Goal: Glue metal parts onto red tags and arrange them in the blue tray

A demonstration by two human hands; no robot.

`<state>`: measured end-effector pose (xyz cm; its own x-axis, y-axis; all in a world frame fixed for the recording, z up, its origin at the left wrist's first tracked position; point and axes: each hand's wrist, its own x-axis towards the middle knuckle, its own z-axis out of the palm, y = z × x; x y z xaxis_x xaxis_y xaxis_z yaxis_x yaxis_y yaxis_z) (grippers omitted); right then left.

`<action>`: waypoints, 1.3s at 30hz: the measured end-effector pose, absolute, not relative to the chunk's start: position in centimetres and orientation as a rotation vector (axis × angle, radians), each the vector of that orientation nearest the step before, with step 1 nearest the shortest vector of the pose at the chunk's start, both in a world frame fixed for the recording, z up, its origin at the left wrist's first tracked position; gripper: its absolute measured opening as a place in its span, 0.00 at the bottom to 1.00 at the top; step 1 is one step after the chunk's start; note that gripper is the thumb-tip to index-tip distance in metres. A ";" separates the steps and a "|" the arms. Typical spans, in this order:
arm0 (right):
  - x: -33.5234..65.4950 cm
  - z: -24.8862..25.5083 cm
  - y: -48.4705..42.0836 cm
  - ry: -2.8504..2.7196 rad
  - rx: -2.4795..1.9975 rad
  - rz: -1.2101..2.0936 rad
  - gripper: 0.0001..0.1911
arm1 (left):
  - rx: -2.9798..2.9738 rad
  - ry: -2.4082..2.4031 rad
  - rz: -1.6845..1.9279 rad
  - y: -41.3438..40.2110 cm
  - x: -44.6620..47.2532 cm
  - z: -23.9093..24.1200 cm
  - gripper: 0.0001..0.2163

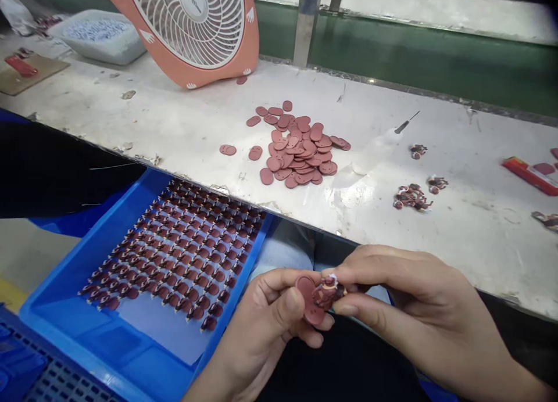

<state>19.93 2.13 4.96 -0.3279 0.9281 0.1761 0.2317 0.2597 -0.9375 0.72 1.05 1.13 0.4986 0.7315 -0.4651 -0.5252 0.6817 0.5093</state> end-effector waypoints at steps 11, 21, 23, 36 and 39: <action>20.1 5.1 2.3 -1.841 -1.029 1.093 0.12 | 0.315 0.737 0.760 1.2 1.1 1.0 0.13; 19.8 5.4 2.5 -1.858 -1.040 1.106 0.10 | 0.315 0.766 0.750 1.2 0.9 0.9 0.17; 19.8 5.5 2.5 -1.868 -1.033 1.115 0.11 | 0.307 0.766 0.754 1.2 0.9 0.8 0.17; 19.9 5.7 2.4 -1.982 -1.016 1.021 0.11 | 0.276 0.793 0.755 1.1 0.8 1.0 0.15; 19.8 5.7 2.3 -1.992 -1.011 1.012 0.11 | 0.274 0.796 0.749 1.2 0.7 1.1 0.15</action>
